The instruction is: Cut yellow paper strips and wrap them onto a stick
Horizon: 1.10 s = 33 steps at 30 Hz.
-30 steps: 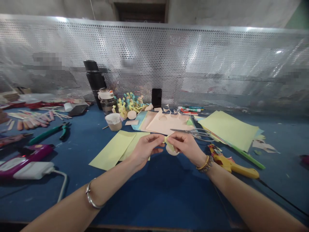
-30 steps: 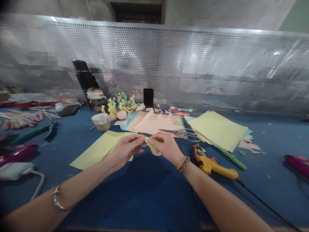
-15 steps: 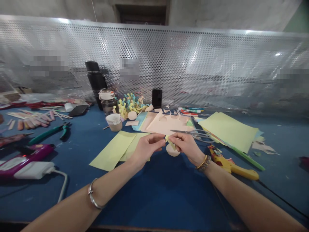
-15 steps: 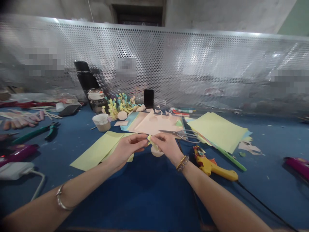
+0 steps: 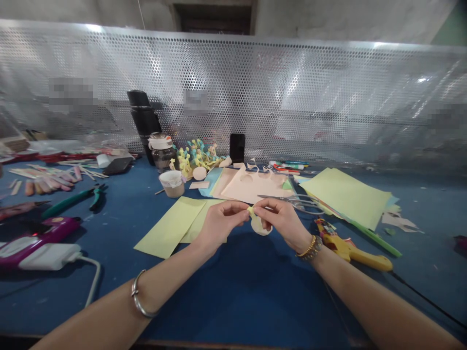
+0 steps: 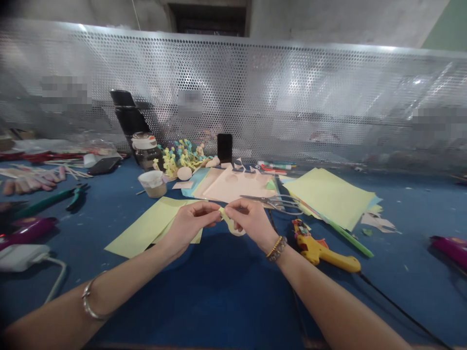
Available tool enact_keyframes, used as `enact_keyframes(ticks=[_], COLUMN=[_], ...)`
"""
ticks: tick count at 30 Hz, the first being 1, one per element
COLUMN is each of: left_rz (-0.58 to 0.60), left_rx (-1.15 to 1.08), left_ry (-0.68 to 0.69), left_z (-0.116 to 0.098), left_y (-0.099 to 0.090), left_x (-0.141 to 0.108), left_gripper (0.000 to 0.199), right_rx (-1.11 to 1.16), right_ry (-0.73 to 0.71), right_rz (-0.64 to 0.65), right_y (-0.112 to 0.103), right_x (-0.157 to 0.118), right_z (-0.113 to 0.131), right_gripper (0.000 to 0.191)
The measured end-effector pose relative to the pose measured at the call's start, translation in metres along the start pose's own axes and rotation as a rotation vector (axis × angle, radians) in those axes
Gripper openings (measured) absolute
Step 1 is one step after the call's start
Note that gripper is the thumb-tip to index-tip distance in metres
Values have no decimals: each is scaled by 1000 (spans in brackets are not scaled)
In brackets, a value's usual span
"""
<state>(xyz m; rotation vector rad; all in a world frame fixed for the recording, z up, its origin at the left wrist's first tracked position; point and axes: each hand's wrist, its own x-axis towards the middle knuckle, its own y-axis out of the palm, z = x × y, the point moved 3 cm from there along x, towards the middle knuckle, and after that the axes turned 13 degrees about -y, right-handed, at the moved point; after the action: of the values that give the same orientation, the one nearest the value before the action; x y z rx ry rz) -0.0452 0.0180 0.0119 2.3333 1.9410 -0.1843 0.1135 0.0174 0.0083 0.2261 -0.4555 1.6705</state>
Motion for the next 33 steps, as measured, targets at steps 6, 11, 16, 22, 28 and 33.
enact_keyframes(ticks=[6,11,16,22,28,33], left_rz=[32,52,23,35,14,7], left_rx=[-30,-35,-41,-28,20,94], left_ry=[-14,-46,-45,5,-16,-1], left_z=[3,3,2,-1,-2,-2], left_y=[-1,0,-1,-1,-2,-1], left_x=[2,2,2,0,0,1], left_gripper=[25,26,26,26,25,24], right_rx=[-19,-48,-48,-100,-122,-112], right_ry=[0,-21,-13,-9,-6,-26], right_rz=[-7,-16,13,13,7,37], right_y=[0,0,1,0,-1,2], right_x=[0,0,0,1,1,1], right_z=[2,3,4,5,5,4], right_gripper=[26,27,27,26,25,27])
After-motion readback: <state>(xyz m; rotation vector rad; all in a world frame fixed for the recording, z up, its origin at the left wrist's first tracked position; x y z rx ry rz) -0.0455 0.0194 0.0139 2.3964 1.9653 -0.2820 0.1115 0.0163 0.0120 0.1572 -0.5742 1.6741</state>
